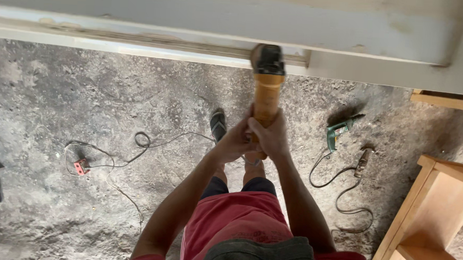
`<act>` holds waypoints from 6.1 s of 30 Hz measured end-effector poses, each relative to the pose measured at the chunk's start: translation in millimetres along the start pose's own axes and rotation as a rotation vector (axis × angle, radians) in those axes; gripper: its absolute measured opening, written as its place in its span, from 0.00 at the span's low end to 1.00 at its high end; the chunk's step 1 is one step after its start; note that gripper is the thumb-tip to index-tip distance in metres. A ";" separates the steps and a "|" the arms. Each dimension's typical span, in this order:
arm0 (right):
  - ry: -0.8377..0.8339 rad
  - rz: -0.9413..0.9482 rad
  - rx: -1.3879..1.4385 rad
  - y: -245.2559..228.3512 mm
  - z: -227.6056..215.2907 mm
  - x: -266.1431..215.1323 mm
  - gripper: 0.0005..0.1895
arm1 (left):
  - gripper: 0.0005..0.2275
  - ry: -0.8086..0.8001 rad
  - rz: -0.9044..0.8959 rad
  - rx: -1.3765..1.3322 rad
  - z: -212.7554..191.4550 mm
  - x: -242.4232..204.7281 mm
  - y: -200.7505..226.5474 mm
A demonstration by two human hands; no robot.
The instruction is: The person uses a power grinder to smooth the edges and corners of a white wooden cabinet, touching the wood by hand and later standing on a stool to reach the top.
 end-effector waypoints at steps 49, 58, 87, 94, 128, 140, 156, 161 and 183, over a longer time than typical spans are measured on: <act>-0.008 -0.145 -0.153 -0.8 22.9 -8.0 0.29 | 0.52 0.116 0.114 0.136 -29.3 -20.2 -6.7; -0.092 -0.158 -0.159 -33.0 140.0 -21.4 0.27 | 0.54 0.192 0.110 0.145 -125.1 -70.2 35.9; 0.135 -0.050 -0.098 -4.5 34.5 -19.0 0.32 | 0.53 -0.059 0.013 0.193 -43.2 -19.8 9.4; 0.055 0.015 -0.154 2.1 53.9 -13.0 0.31 | 0.52 0.036 -0.037 0.255 -51.0 -30.2 20.6; 0.084 0.033 0.666 41.0 0.3 -185.5 0.15 | 0.32 -0.187 0.849 1.372 62.5 -218.4 36.7; 0.150 0.122 1.096 155.6 -144.0 -225.4 0.16 | 0.37 1.266 -0.264 0.768 -357.7 -477.9 -87.2; 0.071 0.187 1.265 258.7 -191.5 -227.5 0.23 | 0.33 1.027 -0.438 0.774 -196.3 -592.4 -223.6; -0.111 0.153 1.232 230.8 -169.6 -236.9 0.24 | 0.32 1.070 -0.241 0.754 -242.0 -566.2 -202.5; 0.177 0.078 1.252 264.8 -87.4 -416.1 0.25 | 0.33 0.919 -0.480 0.749 -384.1 -705.4 -276.7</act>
Point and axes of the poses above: each hand's wrist, its own x-axis towards the middle knuckle, its own z-axis out of the palm, y = z × x, the point moved 9 cm from there along x, towards the middle knuckle, and after that the axes turned 9 degrees about y, right-handed, at the moved point
